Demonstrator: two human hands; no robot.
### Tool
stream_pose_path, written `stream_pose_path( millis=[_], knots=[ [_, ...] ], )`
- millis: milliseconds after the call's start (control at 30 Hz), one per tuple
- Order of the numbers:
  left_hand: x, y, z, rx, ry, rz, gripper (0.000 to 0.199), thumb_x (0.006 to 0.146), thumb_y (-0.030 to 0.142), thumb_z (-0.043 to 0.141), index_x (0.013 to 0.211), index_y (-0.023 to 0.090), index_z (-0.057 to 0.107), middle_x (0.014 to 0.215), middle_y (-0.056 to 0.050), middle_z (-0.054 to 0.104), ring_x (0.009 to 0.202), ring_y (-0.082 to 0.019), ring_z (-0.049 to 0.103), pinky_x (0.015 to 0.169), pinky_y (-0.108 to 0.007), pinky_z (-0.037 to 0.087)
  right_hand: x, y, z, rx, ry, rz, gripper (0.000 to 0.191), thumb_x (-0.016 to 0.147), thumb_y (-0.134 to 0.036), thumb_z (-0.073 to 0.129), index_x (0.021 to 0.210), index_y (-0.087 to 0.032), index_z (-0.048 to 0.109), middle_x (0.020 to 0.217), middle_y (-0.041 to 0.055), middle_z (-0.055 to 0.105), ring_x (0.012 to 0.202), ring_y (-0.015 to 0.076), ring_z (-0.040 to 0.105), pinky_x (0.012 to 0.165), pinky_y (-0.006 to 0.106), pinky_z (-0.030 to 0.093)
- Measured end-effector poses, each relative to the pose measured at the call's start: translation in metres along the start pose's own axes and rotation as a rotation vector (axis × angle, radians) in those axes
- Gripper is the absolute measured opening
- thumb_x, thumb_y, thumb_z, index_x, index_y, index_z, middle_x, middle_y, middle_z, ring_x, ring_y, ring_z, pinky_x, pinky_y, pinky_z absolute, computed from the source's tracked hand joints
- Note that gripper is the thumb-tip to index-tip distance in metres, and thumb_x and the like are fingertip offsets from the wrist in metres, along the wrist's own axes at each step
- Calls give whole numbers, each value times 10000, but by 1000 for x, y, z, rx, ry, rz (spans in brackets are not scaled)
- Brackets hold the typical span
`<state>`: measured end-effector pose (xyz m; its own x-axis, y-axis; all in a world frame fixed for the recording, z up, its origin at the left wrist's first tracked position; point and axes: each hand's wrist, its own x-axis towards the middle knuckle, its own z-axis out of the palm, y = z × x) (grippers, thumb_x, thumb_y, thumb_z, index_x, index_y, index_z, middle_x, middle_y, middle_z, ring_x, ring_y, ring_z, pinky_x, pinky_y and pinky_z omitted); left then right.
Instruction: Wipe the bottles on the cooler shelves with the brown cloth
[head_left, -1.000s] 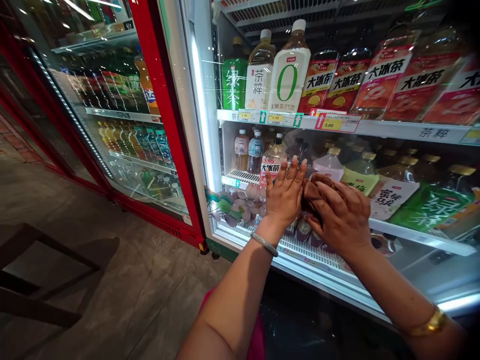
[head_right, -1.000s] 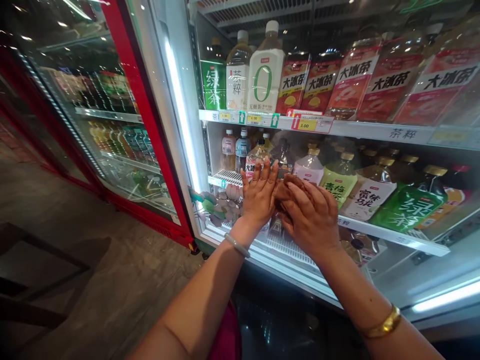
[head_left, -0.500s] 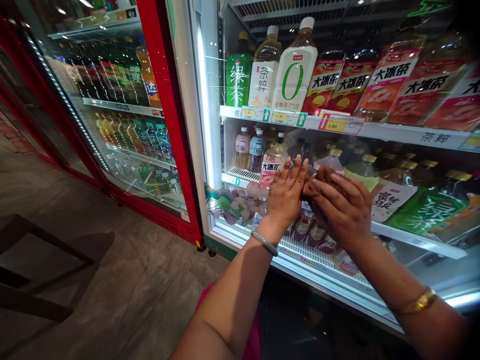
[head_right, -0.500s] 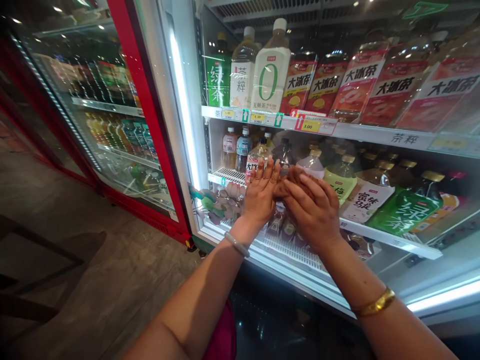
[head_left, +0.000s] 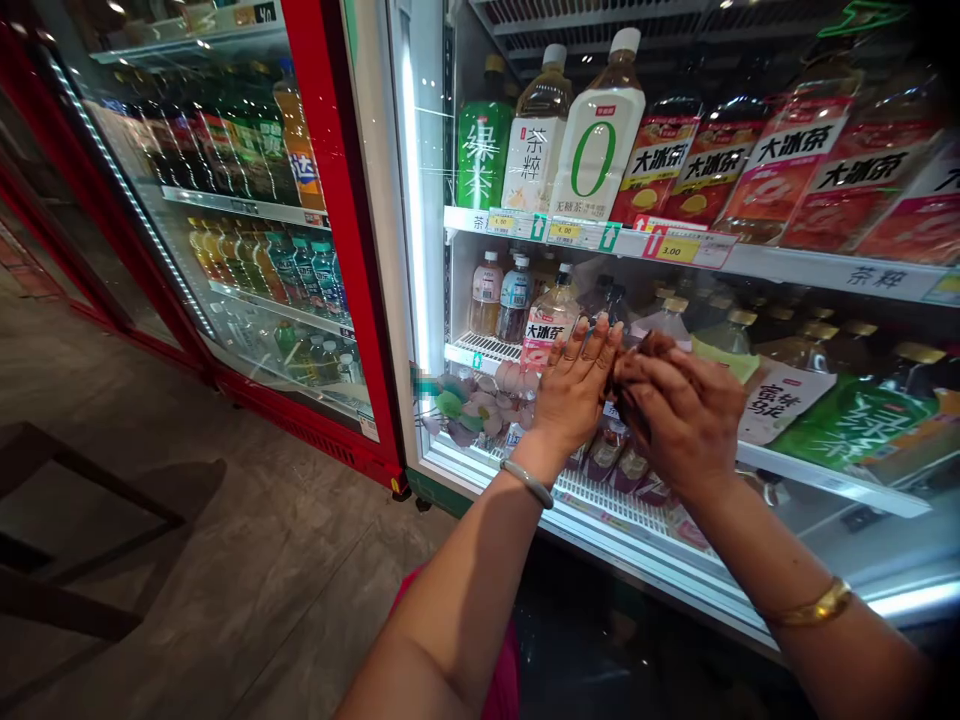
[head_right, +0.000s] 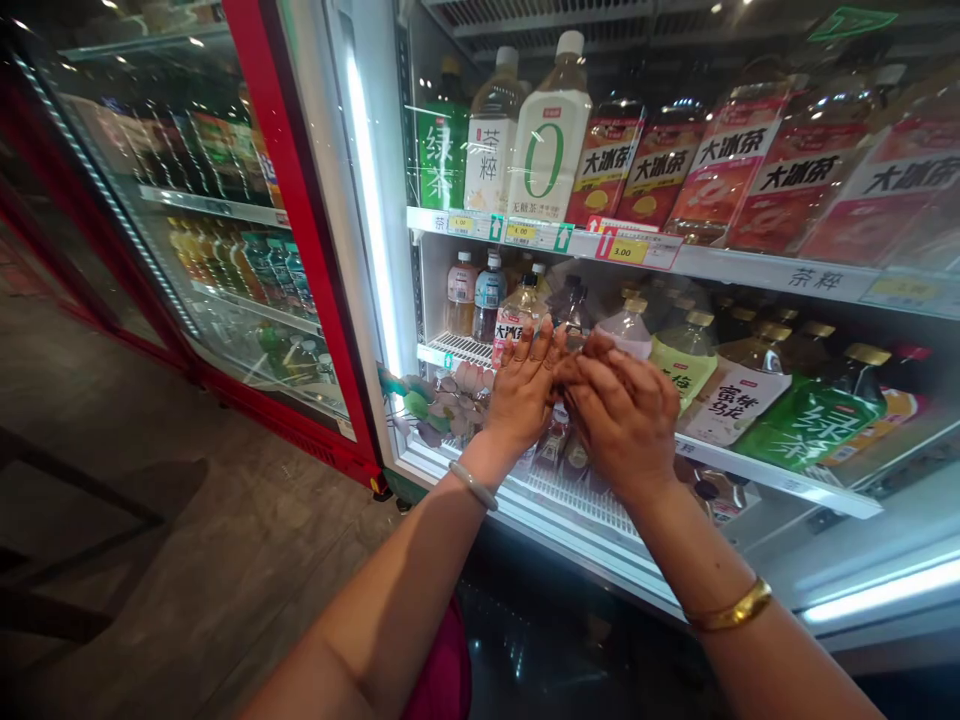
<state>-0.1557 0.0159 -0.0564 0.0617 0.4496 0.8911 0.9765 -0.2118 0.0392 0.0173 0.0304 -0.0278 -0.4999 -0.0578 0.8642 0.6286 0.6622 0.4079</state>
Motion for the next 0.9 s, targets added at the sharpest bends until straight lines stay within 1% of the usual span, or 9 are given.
stream_pose_path(
  millis=[100, 167, 267, 333, 400, 500, 667, 800, 900],
  knots=[
    [0, 2, 1, -17, 10, -17, 573, 1069, 254, 315, 1637, 189, 271, 1721, -47, 255, 1618, -180, -17, 1338, -449, 83, -37, 14, -12, 25, -45, -38, 297, 846, -205, 773, 1120, -298, 703, 1253, 34, 739, 1306, 282, 561, 1101, 494, 448],
    [-1, 6, 4, -37, 12, -47, 595, 1070, 268, 320, 1653, 205, 214, 1728, -35, 235, 1616, -176, -29, 1339, -458, 84, -42, 28, -19, -2, 16, 14, 310, 818, -218, 796, 1105, -299, 711, 1219, 48, 749, 1276, 309, 583, 1062, 507, 471],
    [-5, 12, 10, -53, 17, -86, 641, 1064, 283, 353, 1667, 216, 144, 1731, -51, 222, 1616, -202, -14, 1334, -493, 112, -20, 35, -18, -65, 183, 205, 275, 807, -254, 787, 1072, -266, 716, 1221, 92, 731, 1254, 350, 578, 1045, 542, 474],
    [-7, 15, 13, -53, 4, -98, 667, 1055, 275, 375, 1670, 211, 123, 1731, -67, 217, 1618, -229, 7, 1327, -521, 125, -1, 27, -11, -62, 203, 299, 250, 838, -263, 751, 1085, -250, 711, 1255, 108, 710, 1272, 353, 551, 1071, 555, 453],
    [-10, 17, 14, -49, -18, -96, 692, 1040, 250, 394, 1670, 197, 113, 1732, -81, 203, 1619, -249, 22, 1322, -540, 126, 6, 14, -5, -46, 128, 257, 241, 877, -252, 722, 1116, -266, 703, 1276, 87, 708, 1299, 332, 529, 1102, 543, 426],
    [-11, 18, 14, -33, -24, -85, 695, 1033, 232, 401, 1667, 172, 123, 1731, -102, 196, 1618, -259, 26, 1319, -549, 121, -17, 2, -5, -7, 12, 68, 269, 892, -203, 722, 1139, -306, 690, 1277, 28, 722, 1321, 275, 529, 1126, 506, 424],
    [-12, 19, 18, -16, 50, -79, 684, 1054, 263, 394, 1667, 177, 102, 1710, -124, 251, 1614, -264, 86, 1312, -569, 139, -61, 35, -31, -43, -36, -46, 315, 827, -202, 803, 1106, -307, 700, 1214, 1, 756, 1245, 271, 624, 1096, 485, 496],
    [-9, 22, 20, 10, 89, -84, 737, 1043, 246, 409, 1668, 177, 24, 1694, -144, 265, 1598, -276, 179, 1303, -562, 209, -17, 78, -42, -144, 150, 111, 242, 793, -277, 830, 1006, -301, 717, 1197, 47, 757, 1219, 355, 638, 1032, 535, 522],
    [-6, 25, 19, 39, 101, -103, 772, 1031, 222, 427, 1665, 189, -12, 1678, -146, 286, 1581, -291, 226, 1287, -568, 271, 28, 86, -41, -178, 198, 196, 271, 830, -284, 793, 1090, -270, 717, 1270, 84, 728, 1275, 369, 596, 1062, 568, 490]
  ],
)
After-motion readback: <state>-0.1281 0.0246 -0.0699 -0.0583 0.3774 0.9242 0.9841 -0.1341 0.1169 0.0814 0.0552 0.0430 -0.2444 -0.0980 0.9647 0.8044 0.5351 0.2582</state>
